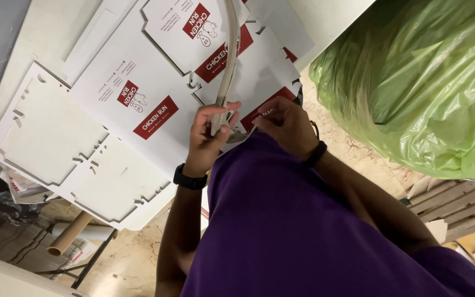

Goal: Removing die-cut waste from printed cardboard box templates and stacking the prepared blanks on a table.

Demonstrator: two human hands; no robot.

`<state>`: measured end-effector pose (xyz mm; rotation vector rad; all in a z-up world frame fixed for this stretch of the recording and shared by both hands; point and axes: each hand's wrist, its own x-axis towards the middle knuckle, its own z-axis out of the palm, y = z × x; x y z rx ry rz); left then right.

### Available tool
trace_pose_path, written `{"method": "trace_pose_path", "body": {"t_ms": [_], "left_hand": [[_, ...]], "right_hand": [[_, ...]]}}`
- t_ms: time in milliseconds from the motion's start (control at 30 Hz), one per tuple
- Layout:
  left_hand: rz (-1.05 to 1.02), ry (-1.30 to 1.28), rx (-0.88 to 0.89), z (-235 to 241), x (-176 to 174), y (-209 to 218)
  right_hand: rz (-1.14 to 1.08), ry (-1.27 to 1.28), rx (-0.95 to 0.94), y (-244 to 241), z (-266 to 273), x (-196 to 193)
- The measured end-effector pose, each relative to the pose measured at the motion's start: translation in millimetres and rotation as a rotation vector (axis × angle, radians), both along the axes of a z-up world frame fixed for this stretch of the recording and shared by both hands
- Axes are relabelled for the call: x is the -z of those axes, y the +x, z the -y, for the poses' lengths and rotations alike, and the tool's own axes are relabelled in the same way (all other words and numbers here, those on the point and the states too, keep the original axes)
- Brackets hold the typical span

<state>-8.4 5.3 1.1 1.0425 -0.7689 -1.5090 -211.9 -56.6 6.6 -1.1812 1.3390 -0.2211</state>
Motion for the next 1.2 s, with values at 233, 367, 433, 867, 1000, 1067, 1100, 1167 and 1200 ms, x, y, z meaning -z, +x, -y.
{"method": "trace_pose_path", "body": {"t_ms": [233, 367, 433, 867, 1000, 1067, 1100, 1167, 1200], "left_hand": [[0.024, -0.020, 0.011, 5, -5, -15], [0.437, -0.035, 0.191, 10, -17, -20], [0.613, -0.032, 0.273, 16, -25, -21], [1.023, -0.097, 0.352, 24, -33, -27], [1.073, -0.090, 0.325, 22, -40, -20], [1.115, -0.128, 0.298, 15, -29, -22], [1.153, -0.161, 0.282, 13, -23, -23], [1.179, -0.218, 0.253, 14, -9, -26], [1.197, -0.262, 0.240, 11, -3, -29]], "right_hand": [[0.098, -0.040, 0.020, 13, -20, 17], [0.054, -0.021, 0.021, 3, -27, 39], [0.048, -0.048, 0.007, -6, -31, 58], [0.300, 0.025, 0.218, -30, -8, 47], [-0.084, 0.030, 0.646, -45, -10, 83], [0.087, 0.296, 0.781, -50, -22, 133], [0.256, 0.578, 0.906, -51, -25, 160], [0.301, 0.587, 0.886, -32, -15, 132], [0.335, 0.612, 0.878, -24, -16, 117]]}}
